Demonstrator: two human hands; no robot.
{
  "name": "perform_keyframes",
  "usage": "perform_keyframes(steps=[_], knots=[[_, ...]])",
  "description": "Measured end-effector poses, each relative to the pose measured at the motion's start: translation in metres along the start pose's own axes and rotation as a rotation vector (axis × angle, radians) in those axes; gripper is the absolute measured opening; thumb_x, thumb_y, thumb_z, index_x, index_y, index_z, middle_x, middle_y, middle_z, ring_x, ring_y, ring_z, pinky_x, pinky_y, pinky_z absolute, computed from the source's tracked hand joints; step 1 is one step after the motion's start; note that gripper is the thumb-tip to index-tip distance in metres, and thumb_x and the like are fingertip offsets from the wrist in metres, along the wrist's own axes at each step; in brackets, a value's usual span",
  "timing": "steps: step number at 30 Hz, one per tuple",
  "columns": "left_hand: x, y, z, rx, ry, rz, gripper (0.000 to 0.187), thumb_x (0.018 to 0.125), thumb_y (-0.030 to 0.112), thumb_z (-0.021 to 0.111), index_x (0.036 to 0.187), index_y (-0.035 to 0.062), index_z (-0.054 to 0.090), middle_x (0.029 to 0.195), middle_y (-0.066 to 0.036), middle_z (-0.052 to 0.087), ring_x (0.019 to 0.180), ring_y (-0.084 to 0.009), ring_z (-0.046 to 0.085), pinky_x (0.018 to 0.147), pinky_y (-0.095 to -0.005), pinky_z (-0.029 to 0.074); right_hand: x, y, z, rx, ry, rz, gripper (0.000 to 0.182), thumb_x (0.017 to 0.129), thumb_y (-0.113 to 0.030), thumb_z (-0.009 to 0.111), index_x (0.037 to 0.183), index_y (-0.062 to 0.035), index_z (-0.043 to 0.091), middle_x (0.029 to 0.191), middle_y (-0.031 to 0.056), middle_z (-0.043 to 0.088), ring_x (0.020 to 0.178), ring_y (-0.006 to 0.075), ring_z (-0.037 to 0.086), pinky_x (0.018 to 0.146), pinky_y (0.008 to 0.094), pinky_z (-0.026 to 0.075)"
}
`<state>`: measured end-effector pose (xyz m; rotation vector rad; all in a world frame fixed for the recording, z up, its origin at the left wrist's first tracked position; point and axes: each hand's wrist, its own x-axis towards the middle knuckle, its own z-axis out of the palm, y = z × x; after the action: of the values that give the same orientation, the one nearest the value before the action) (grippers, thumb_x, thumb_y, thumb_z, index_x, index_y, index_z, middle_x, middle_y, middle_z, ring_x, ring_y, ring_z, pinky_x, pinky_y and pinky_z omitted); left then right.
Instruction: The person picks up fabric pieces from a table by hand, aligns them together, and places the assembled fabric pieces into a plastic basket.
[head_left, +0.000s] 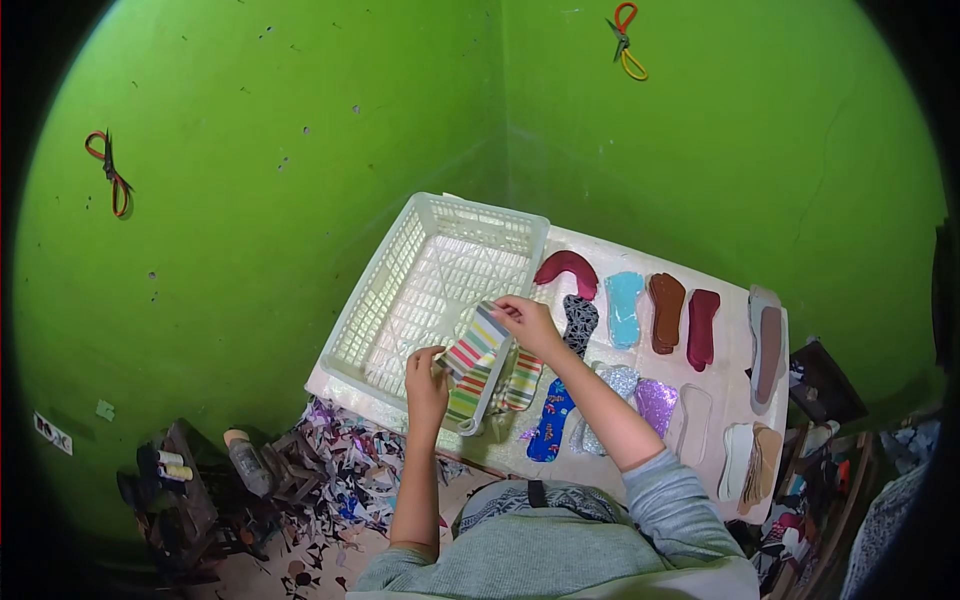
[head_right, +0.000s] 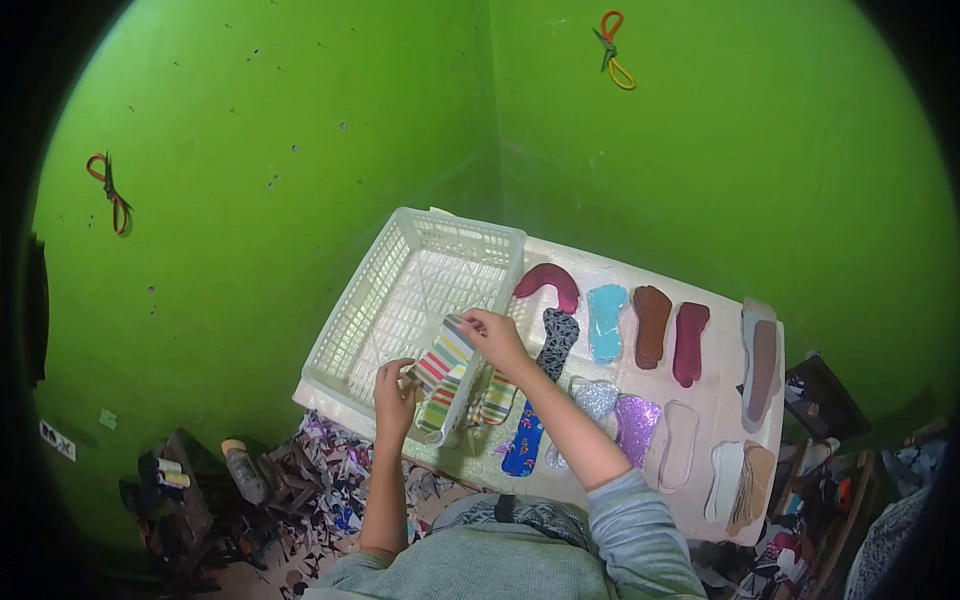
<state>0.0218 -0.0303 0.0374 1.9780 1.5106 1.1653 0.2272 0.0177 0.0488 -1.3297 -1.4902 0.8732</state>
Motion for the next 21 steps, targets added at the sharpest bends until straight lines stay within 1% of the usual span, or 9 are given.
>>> perform_keyframes(steps=[1, 2, 3, 5, 8, 12, 14, 17, 21], knots=[[0.002, -0.009, 0.000, 0.020, -0.008, -0.080, 0.033, 0.070, -0.006, 0.062, 0.100, 0.0054, 0.056, 0.097, -0.014, 0.057, 0.091, -0.0269, 0.055, 0.075, -0.0344, 0.045, 0.007, -0.001, 0.004, -0.093, -0.037, -0.060, 0.018, 0.079, -0.015, 0.062, 0.093, -0.0027, 0.063, 0.080, 0.0115, 0.064, 0.071, 0.0186, 0.062, 0.065, 0.0294, 0.049], [0.004, -0.027, 0.004, 0.040, 0.030, 0.000, 0.032, 0.071, -0.006, 0.062, 0.101, 0.0045, 0.056, 0.089, -0.015, 0.061, 0.080, -0.0271, 0.059, 0.069, -0.0352, 0.046, 0.014, -0.002, 0.010, -0.127, -0.036, -0.119, 0.017, 0.077, -0.015, 0.063, 0.089, -0.0031, 0.064, 0.080, 0.0146, 0.063, 0.071, 0.0262, 0.062, 0.067, 0.0325, 0.049], [0.005, -0.034, 0.004, 0.041, 0.037, -0.007, 0.032, 0.071, -0.006, 0.062, 0.101, 0.0045, 0.056, 0.089, -0.015, 0.061, 0.080, -0.0271, 0.059, 0.069, -0.0352, 0.046, 0.021, 0.002, 0.016, -0.127, -0.045, -0.122, 0.017, 0.077, -0.015, 0.063, 0.089, -0.0031, 0.064, 0.080, 0.0146, 0.063, 0.071, 0.0262, 0.062, 0.067, 0.0325, 0.049], [0.006, -0.041, 0.001, -0.006, -0.136, -0.297, 0.027, 0.074, -0.002, 0.062, 0.100, 0.0030, 0.056, 0.073, -0.016, 0.062, 0.067, -0.0283, 0.061, 0.062, -0.0364, 0.047, 0.032, 0.014, 0.029, -0.262, -0.115, -0.230, 0.017, 0.078, -0.018, 0.060, 0.087, -0.0035, 0.063, 0.080, 0.0153, 0.063, 0.074, 0.0299, 0.061, 0.068, 0.0357, 0.048], [0.010, -0.037, 0.002, 0.061, -0.196, -0.342, 0.015, 0.076, 0.005, 0.062, 0.090, 0.0006, 0.058, 0.066, -0.019, 0.060, 0.066, -0.0352, 0.060, 0.062, -0.0417, 0.047, 0.042, 0.021, 0.044, -0.517, -0.202, -0.254, 0.018, 0.080, -0.021, 0.056, 0.085, -0.0054, 0.062, 0.079, 0.0159, 0.062, 0.076, 0.0320, 0.061, 0.069, 0.0380, 0.047], [0.010, -0.049, 0.016, 0.182, -0.326, -0.430, 0.015, 0.074, 0.013, 0.063, 0.083, 0.0004, 0.063, 0.077, -0.022, 0.062, 0.076, -0.0361, 0.061, 0.068, -0.0416, 0.048, 0.044, 0.017, 0.054, -0.633, -0.281, -0.161, 0.017, 0.080, -0.022, 0.055, 0.085, -0.0084, 0.062, 0.078, 0.0138, 0.063, 0.078, 0.0299, 0.061, 0.068, 0.0389, 0.047], [0.010, -0.055, 0.019, 0.239, -0.393, -0.416, 0.016, 0.074, 0.013, 0.063, 0.083, 0.0010, 0.064, 0.078, -0.022, 0.062, 0.077, -0.0359, 0.061, 0.069, -0.0414, 0.048, 0.046, 0.020, 0.057, -0.848, -0.393, -0.113, 0.013, 0.078, -0.020, 0.056, 0.082, -0.0103, 0.064, 0.079, 0.0117, 0.064, 0.078, 0.0271, 0.063, 0.068, 0.0392, 0.047], [0.010, -0.063, 0.023, 0.322, -0.531, -0.424, 0.017, 0.072, 0.015, 0.065, 0.083, 0.0019, 0.065, 0.082, -0.021, 0.063, 0.080, -0.0350, 0.061, 0.072, -0.0407, 0.049, 0.048, 0.025, 0.059, -0.953, -0.537, -0.069, 0.012, 0.077, -0.019, 0.057, 0.080, -0.0119, 0.066, 0.081, 0.0105, 0.065, 0.079, 0.0244, 0.064, 0.070, 0.0386, 0.046], [0.009, -0.065, 0.026, 0.428, -0.702, -0.521, 0.019, 0.070, 0.016, 0.065, 0.084, 0.0037, 0.066, 0.087, -0.019, 0.063, 0.085, -0.0336, 0.061, 0.075, -0.0399, 0.049, 0.052, 0.035, 0.064, -0.962, -0.601, -0.006, 0.012, 0.076, -0.018, 0.058, 0.080, -0.0118, 0.067, 0.085, 0.0104, 0.066, 0.082, 0.0244, 0.064, 0.074, 0.0389, 0.045]])
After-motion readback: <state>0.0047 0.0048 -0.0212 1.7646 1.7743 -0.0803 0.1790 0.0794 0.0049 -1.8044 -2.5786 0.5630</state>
